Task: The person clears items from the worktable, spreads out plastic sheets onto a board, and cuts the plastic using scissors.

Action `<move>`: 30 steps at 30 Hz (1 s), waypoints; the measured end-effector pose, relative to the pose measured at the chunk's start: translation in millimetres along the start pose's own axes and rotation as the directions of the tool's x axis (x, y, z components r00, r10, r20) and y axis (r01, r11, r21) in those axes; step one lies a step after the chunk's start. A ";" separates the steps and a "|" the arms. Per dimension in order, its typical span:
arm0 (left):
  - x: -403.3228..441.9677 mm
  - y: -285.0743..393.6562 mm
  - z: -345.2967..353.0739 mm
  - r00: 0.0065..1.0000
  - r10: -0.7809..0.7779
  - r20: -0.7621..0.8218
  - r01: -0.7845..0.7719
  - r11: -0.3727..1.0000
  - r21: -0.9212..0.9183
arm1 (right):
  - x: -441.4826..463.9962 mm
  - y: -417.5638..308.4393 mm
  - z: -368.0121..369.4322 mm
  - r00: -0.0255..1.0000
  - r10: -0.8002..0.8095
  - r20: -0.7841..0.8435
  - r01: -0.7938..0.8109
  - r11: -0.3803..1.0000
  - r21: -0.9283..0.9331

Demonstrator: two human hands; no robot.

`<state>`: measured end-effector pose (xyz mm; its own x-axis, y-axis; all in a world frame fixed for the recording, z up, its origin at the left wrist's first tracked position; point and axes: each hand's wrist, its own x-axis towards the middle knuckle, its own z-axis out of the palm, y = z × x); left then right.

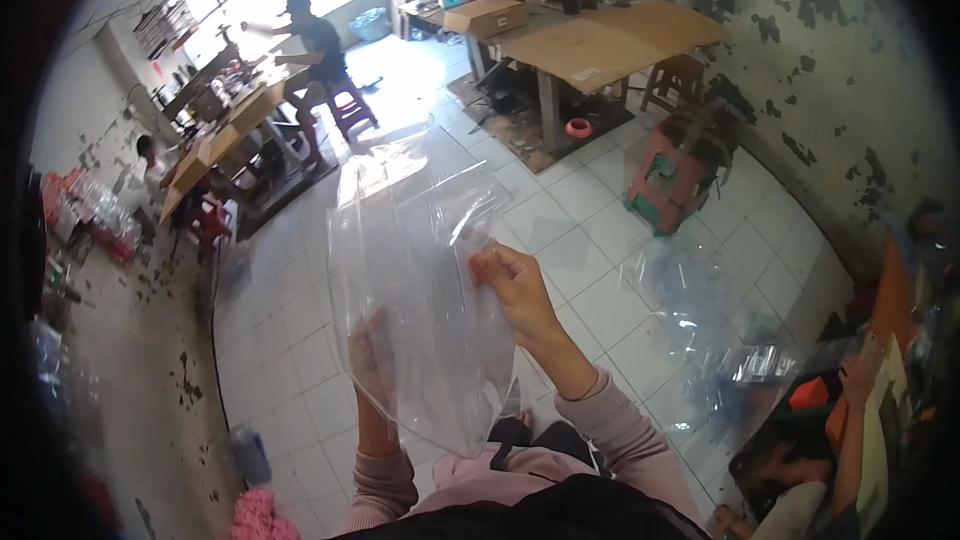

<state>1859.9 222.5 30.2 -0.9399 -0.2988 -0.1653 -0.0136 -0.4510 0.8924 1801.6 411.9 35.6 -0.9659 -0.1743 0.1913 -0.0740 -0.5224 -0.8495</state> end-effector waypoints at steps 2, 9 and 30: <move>28.8 -3.8 38.8 0.999 0.035 -0.033 -0.035 0.999 0.002 | 40.6 -5.8 -28.2 1.000 -0.024 -0.002 0.024 0.999 -0.025; 192.7 -71.0 74.8 0.943 0.321 0.084 -0.329 0.868 0.371 | 193.7 -31.6 -95.3 1.000 -0.007 0.019 0.011 0.980 -0.200; 519.5 -65.1 291.7 0.736 0.572 -0.362 -0.601 0.798 0.039 | 667.3 -34.2 -204.4 0.805 -0.257 0.535 0.511 0.758 -0.405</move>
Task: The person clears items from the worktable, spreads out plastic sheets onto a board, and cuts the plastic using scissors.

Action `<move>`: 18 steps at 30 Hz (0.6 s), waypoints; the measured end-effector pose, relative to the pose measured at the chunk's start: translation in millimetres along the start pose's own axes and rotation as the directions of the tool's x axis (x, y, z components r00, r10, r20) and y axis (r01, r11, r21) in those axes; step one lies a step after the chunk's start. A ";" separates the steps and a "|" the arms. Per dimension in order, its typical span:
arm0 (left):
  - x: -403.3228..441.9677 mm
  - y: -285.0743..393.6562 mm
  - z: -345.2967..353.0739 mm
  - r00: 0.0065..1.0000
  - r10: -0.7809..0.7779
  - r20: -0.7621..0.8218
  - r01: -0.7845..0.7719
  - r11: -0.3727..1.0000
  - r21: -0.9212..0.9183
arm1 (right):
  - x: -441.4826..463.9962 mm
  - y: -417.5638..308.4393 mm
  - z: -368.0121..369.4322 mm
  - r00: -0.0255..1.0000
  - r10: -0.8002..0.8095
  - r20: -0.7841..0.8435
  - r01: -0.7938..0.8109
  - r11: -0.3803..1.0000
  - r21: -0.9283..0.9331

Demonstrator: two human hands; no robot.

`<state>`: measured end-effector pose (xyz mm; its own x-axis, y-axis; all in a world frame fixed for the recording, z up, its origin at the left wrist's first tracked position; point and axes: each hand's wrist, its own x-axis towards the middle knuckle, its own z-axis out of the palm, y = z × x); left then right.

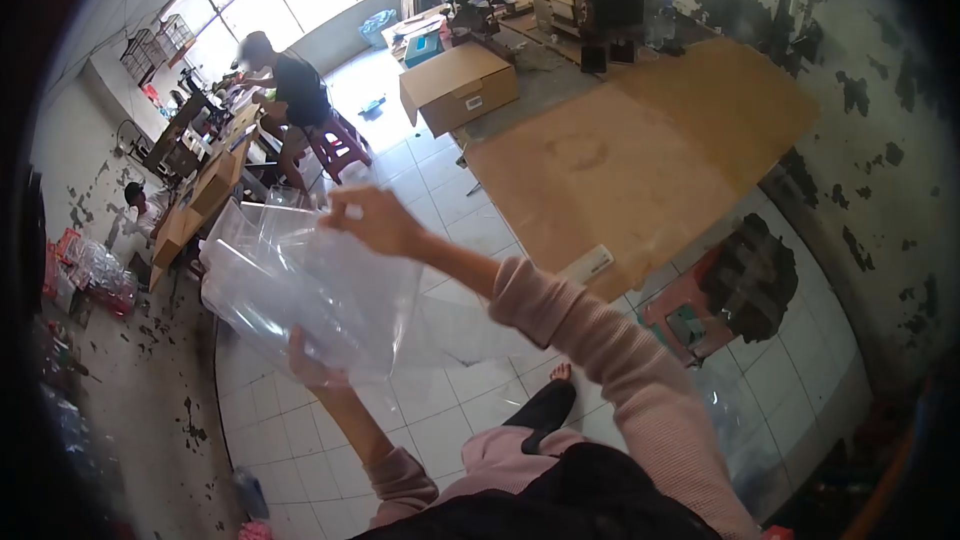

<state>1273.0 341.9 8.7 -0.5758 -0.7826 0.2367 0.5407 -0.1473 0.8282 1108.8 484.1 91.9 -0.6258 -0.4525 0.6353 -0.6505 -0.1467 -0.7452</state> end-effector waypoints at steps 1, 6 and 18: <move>12.4 -19.0 2.2 0.993 0.073 0.098 -0.076 0.997 0.028 | 16.1 13.3 -21.5 1.000 -0.024 0.004 0.024 1.000 -0.013; 70.1 -65.1 61.2 0.985 0.138 0.102 -0.134 0.990 -0.044 | 88.2 20.1 -165.7 0.979 -0.119 -0.166 0.118 0.993 -0.021; -12.9 -125.7 326.6 0.969 0.239 -0.064 -0.235 0.970 0.065 | 22.4 15.7 -545.7 0.747 -0.248 -0.616 0.118 0.962 -0.245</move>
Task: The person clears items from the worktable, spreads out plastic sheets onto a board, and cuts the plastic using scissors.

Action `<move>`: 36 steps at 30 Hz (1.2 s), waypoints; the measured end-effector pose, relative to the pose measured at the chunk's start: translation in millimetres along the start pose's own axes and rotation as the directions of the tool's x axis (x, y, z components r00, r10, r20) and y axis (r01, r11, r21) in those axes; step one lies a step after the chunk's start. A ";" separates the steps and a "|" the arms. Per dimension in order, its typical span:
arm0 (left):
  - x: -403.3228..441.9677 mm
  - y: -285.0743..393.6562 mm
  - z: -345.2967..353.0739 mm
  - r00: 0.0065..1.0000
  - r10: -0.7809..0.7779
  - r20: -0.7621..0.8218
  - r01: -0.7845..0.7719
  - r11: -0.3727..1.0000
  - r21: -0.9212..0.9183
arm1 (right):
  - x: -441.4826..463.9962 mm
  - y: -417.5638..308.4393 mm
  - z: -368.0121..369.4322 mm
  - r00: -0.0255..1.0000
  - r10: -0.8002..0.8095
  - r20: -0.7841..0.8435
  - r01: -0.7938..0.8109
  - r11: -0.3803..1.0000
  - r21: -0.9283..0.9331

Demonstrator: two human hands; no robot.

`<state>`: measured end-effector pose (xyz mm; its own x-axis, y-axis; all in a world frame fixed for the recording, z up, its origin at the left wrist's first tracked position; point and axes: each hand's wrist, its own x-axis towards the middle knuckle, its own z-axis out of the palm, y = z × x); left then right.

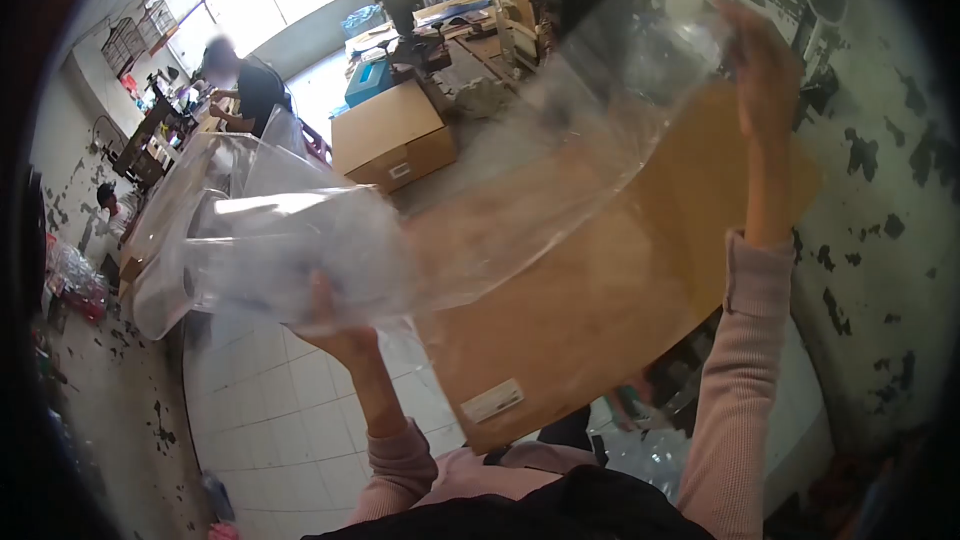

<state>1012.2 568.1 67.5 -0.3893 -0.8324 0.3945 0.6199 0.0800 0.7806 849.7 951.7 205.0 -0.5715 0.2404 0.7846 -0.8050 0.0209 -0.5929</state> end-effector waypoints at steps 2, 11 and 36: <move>-26.7 -24.7 17.8 0.998 -0.033 0.059 0.038 0.996 -0.082 | -1.8 41.3 -48.5 0.987 0.157 -0.030 -0.157 0.988 0.008; -119.0 -182.6 -39.1 0.890 -0.428 0.158 0.269 0.772 0.576 | -153.7 209.1 -146.9 0.705 0.651 0.282 -0.558 0.755 -0.345; -41.6 -118.0 42.2 0.723 -0.317 0.614 -0.520 0.334 0.786 | 32.2 89.4 -237.6 0.834 0.351 -0.426 -0.427 0.899 -0.098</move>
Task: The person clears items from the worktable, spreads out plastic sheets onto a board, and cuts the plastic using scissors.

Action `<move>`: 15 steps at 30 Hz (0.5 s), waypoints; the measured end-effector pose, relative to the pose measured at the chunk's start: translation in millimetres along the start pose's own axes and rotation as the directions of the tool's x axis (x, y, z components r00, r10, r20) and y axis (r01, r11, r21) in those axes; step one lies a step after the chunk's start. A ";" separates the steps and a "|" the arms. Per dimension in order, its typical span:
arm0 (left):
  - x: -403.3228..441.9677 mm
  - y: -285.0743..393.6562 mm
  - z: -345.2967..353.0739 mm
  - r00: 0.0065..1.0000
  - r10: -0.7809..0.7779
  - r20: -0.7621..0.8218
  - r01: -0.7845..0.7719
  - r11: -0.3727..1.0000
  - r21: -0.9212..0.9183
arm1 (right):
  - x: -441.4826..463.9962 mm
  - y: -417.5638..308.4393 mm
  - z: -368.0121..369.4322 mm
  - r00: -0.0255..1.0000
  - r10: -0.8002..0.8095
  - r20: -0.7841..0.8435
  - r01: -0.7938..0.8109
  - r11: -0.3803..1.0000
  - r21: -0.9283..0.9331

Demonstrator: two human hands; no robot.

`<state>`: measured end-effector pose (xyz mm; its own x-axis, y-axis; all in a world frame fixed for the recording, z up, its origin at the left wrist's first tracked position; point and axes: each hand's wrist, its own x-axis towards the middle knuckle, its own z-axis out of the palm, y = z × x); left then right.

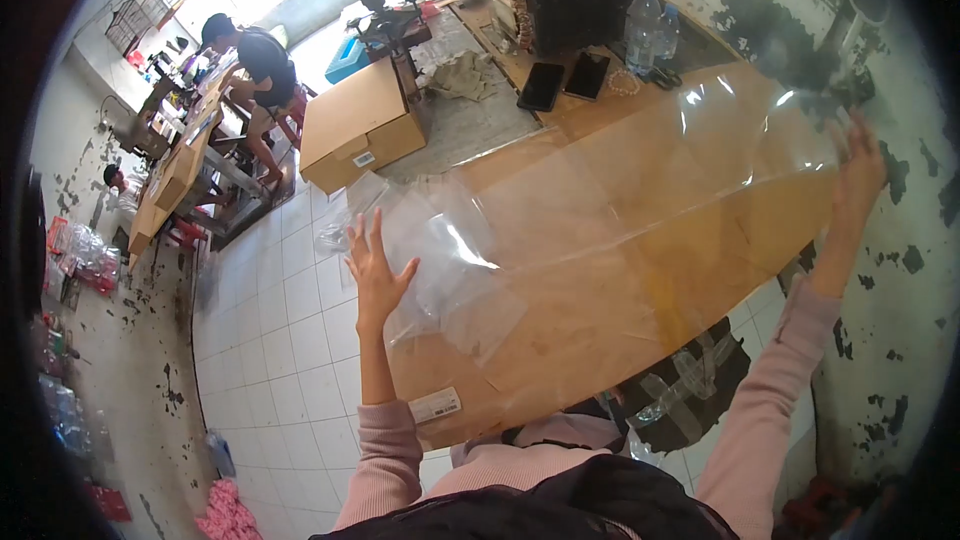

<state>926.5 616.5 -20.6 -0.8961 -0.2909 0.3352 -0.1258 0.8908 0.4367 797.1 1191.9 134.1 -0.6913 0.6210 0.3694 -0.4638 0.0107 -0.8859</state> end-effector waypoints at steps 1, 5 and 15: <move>1.9 -4.7 0.3 0.995 0.030 0.096 -0.033 0.999 0.027 | 0.2 -13.2 1.3 0.999 -0.035 -0.006 0.035 0.999 -0.031; 13.2 -19.8 8.2 0.953 0.115 0.279 -0.143 0.986 0.082 | 3.7 -15.6 -7.2 0.995 -0.029 0.096 0.045 0.986 -0.161; -35.3 99.2 32.4 0.935 0.345 0.087 -0.263 0.835 -0.484 | -128.6 51.8 -12.8 0.738 0.486 0.469 -0.075 0.749 -0.658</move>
<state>931.9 726.4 -16.2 -0.9177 0.0657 0.3917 0.3369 0.6513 0.6800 869.1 1122.5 37.2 -0.9951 0.0954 -0.0261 0.0688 0.4772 -0.8761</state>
